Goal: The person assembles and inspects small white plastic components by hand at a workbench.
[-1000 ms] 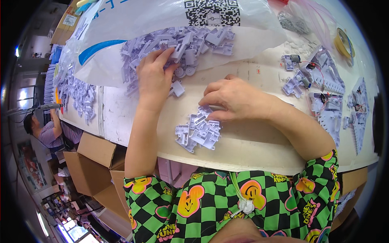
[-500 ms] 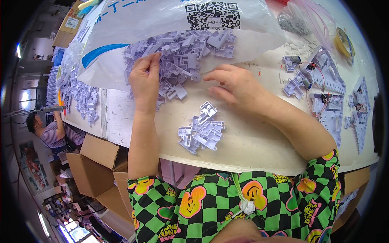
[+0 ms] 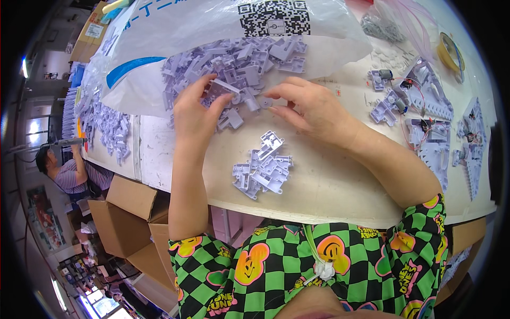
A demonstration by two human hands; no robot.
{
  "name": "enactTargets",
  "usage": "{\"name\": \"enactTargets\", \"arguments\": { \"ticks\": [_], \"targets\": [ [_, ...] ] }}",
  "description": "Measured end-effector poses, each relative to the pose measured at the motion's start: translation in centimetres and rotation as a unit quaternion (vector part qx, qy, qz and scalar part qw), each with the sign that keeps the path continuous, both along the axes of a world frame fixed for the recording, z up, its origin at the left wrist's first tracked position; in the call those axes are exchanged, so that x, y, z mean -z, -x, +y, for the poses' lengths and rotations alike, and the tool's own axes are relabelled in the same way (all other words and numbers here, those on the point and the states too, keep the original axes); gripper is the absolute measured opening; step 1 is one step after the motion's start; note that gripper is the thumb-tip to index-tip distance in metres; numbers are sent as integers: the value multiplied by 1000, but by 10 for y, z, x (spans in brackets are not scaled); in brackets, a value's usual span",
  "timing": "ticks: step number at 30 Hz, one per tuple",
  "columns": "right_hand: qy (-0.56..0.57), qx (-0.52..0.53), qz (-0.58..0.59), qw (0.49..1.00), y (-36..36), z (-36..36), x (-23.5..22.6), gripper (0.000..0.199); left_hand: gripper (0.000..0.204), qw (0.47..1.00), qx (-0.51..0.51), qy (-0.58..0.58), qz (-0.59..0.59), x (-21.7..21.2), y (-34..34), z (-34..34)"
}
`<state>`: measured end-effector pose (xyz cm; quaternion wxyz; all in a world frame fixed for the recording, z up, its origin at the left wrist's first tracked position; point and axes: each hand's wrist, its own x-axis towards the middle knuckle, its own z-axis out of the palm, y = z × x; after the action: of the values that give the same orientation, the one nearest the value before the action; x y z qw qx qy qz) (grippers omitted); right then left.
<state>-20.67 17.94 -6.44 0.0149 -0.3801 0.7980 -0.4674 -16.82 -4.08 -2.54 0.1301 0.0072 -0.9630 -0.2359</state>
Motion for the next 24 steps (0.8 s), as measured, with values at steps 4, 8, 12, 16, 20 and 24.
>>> {"name": "enactTargets", "arguments": {
  "ticks": [4, 8, 12, 16, 20, 24],
  "targets": [
    [114, 5, -198, 973, -6, -4, -16, 25, 49, 986, 4, -163, -22, -17, -21, 26],
    [203, -71, -439, 872, -2, -5, -15, 23, 61, 975, 13, -219, -34, -19, -37, 37],
    [222, -67, -478, 847, 1, -3, -17, 20, 62, 981, 57, -186, -13, -18, -45, 34],
    [220, -68, -497, 836, 0, -3, -18, 18, 60, 975, 59, -213, -8, -10, -51, 31],
    [213, -67, -516, 827, -1, -2, -19, 18, 58, 947, 30, -315, -61, -6, -54, 28],
    [193, -76, -539, 816, -1, -1, -20, 20, 57, 905, 29, -418, -76, -9, -55, 31]
  ]
}}
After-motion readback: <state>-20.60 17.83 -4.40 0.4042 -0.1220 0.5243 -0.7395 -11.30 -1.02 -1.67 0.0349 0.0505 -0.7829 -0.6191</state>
